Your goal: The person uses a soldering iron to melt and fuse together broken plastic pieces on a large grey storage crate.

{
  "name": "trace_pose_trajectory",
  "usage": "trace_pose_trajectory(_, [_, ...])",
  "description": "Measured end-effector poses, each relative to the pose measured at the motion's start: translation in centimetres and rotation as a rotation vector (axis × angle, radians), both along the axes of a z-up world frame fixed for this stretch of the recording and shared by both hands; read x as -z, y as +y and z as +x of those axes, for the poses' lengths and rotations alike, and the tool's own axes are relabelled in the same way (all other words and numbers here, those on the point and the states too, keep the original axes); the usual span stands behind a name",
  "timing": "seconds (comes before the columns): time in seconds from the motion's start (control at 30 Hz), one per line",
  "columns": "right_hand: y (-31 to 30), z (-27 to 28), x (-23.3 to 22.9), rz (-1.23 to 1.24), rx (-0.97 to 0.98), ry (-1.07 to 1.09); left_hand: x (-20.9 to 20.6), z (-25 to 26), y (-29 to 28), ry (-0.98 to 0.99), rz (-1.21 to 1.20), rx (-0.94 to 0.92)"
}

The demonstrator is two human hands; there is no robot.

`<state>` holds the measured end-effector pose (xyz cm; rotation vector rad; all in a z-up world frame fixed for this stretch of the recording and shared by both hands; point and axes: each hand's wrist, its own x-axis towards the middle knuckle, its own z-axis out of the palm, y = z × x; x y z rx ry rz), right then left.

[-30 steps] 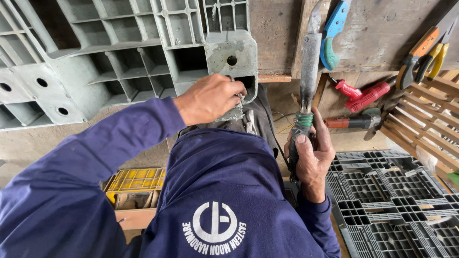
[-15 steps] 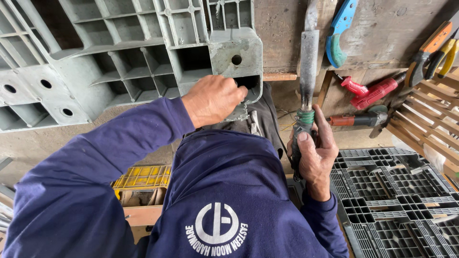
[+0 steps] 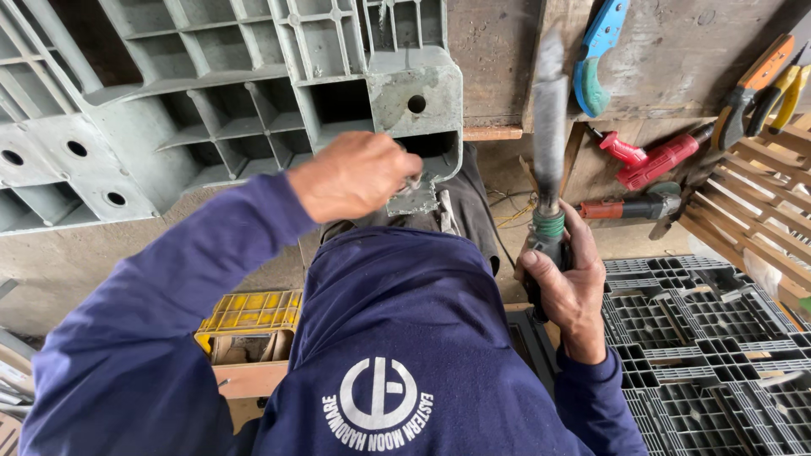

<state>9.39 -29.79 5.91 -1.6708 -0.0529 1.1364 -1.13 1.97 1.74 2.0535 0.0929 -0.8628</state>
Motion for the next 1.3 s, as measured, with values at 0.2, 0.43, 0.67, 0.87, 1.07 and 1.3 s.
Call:
trace_pose_trajectory(0.2, [-2.0, -0.7, -0.9, -0.151, -0.368, -0.312, -3.8, -1.1, 4.1, 0.089, -0.117, -0.236])
trace_pose_trajectory(0.43, [-4.0, -4.6, -1.9, -0.157, -0.404, -0.302, -4.4, -4.5, 1.4, 0.136, -0.521, -0.796])
trace_pose_trajectory(0.67, [-5.4, -7.6, -2.9, -0.154, -0.355, -0.347, -5.5, -5.6, -2.9, -0.396, 0.023, -0.506])
trace_pose_trajectory(0.87, [-5.9, -9.8, -2.9, -0.174, -0.29, -0.382, -5.9, -5.4, -3.6, -0.514, 0.19, -0.417])
trace_pose_trajectory(1.07, [-5.7, -11.3, -2.9, -0.145, -0.213, -0.395, -6.2, -5.4, -3.6, -0.547, 0.219, -0.371])
trace_pose_trajectory(1.3, [-5.8, -11.2, -3.5, -0.158, -0.237, -0.339, -6.1, -5.3, -3.4, -0.485, 0.176, -0.382])
